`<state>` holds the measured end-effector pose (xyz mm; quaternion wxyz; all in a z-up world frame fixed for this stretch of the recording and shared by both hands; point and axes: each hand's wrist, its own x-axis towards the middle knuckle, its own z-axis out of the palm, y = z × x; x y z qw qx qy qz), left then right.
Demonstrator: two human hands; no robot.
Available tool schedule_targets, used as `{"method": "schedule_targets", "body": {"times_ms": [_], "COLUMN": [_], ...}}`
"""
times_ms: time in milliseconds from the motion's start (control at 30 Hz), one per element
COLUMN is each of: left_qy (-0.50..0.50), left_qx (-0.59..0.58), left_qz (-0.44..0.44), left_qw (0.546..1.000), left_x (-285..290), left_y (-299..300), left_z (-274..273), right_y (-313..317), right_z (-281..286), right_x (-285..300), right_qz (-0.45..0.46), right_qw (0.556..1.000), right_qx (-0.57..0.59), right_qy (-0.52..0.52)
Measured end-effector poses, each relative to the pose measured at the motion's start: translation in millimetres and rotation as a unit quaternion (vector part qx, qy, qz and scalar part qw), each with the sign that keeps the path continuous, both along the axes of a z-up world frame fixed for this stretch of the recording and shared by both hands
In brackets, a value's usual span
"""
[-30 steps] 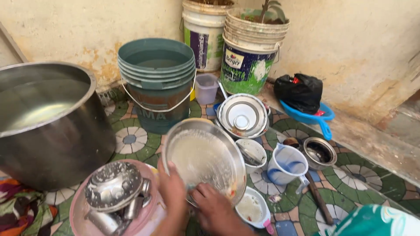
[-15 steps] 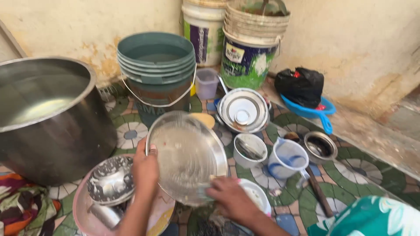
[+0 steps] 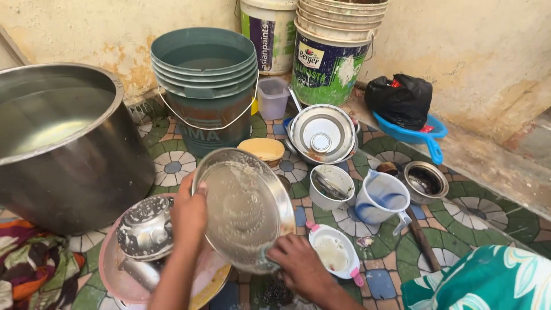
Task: The person washes plates, a pan, and a metal cup by hand, using a scouring pad and water from a bucket to scrub them on a tiled floor.
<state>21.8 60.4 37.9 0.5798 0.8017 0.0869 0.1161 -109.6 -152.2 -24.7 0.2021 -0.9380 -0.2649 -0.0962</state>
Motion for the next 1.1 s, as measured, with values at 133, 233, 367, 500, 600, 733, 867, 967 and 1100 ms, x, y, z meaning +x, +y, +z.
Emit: {"method": "schedule_targets", "body": {"times_ms": [133,233,367,500,600,733,867,967,1100], "left_qy": [0.033,0.029,0.091,-0.093,0.005,0.084,0.012,-0.046,-0.005], "left_qx": [0.023,0.025,-0.140,-0.134,-0.083,-0.091,-0.320,-0.137,-0.066], "left_qz": [0.057,0.048,-0.011,0.012,0.046,-0.020,-0.042,0.095,0.091], "left_qw": [0.998,0.998,0.986,0.986,0.995,0.992,0.946,0.985,0.994], "left_x": [-24,-36,-7,-5,-21,-10,-6,-29,-37], "left_y": [-41,-48,-11,-17,-44,-28,-1,-45,-54], "left_z": [5,18,26,-20,-41,-38,-25,-28,-26], "right_y": [37,39,-11,17,49,17,-4,18,21], "right_z": [-4,-7,2,-3,-1,1,-2,-8,-22], "right_x": [13,10,11,10,9,3,7,18,18], "right_qz": [-0.039,0.005,-0.013,-0.044,-0.042,0.040,0.006,-0.007,0.016], "right_qw": [0.981,0.974,0.994,0.992,0.978,0.994,0.999,0.995,0.994], "right_qx": [0.168,0.198,0.086,0.080,0.195,0.089,-0.005,0.072,0.080], "right_qy": [-0.088,-0.106,-0.062,-0.088,-0.061,-0.051,-0.046,-0.063,-0.072]}}
